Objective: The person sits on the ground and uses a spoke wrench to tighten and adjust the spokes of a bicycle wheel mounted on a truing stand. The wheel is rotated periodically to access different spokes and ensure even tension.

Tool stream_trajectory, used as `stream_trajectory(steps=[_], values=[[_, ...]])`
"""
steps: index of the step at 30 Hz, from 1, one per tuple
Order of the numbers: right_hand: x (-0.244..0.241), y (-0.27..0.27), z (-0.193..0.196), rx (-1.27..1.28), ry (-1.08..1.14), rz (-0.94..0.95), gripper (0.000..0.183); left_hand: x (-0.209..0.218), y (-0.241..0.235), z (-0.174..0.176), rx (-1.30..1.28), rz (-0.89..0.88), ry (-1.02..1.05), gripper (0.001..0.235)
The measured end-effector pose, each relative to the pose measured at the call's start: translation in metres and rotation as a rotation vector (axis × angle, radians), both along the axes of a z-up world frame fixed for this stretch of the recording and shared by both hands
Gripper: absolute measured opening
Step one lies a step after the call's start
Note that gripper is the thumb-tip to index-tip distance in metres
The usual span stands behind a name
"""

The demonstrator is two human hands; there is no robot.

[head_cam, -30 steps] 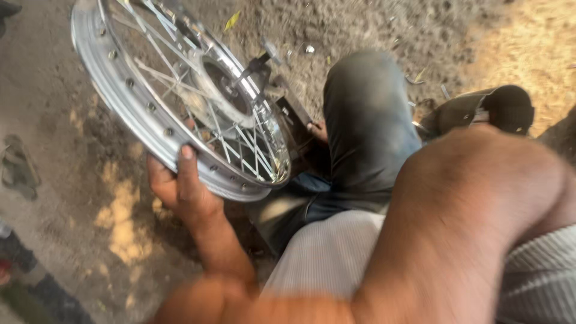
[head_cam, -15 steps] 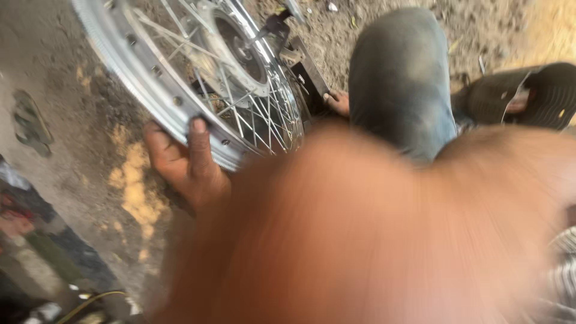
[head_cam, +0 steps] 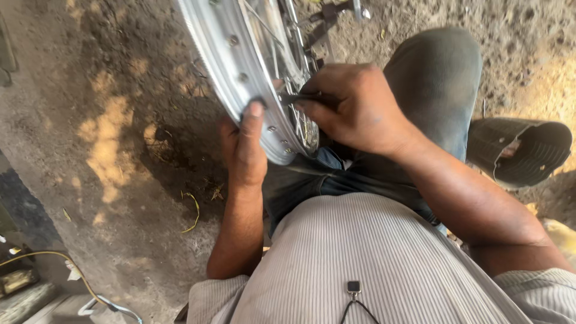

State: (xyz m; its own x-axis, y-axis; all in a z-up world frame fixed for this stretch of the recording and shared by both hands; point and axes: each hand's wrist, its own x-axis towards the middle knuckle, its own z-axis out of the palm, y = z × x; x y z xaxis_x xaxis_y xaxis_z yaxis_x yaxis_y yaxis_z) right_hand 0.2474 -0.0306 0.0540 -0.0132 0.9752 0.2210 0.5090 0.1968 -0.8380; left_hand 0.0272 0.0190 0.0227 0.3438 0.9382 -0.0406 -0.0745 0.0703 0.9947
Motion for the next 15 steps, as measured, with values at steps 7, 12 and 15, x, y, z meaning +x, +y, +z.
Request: stream_trajectory(steps=[7,12,15], values=[[-0.002,0.024,0.028,0.008,-0.251,0.079,0.021,-0.002,0.000,-0.005,-0.097,-0.051,-0.105,0.049],[0.002,0.030,0.035,0.006,-0.411,0.121,0.028,-0.002,0.000,-0.004,-0.103,-0.089,-0.148,0.050],[-0.002,0.035,0.036,0.004,-0.513,0.147,0.030,-0.004,0.001,-0.002,-0.088,-0.111,-0.100,0.050]])
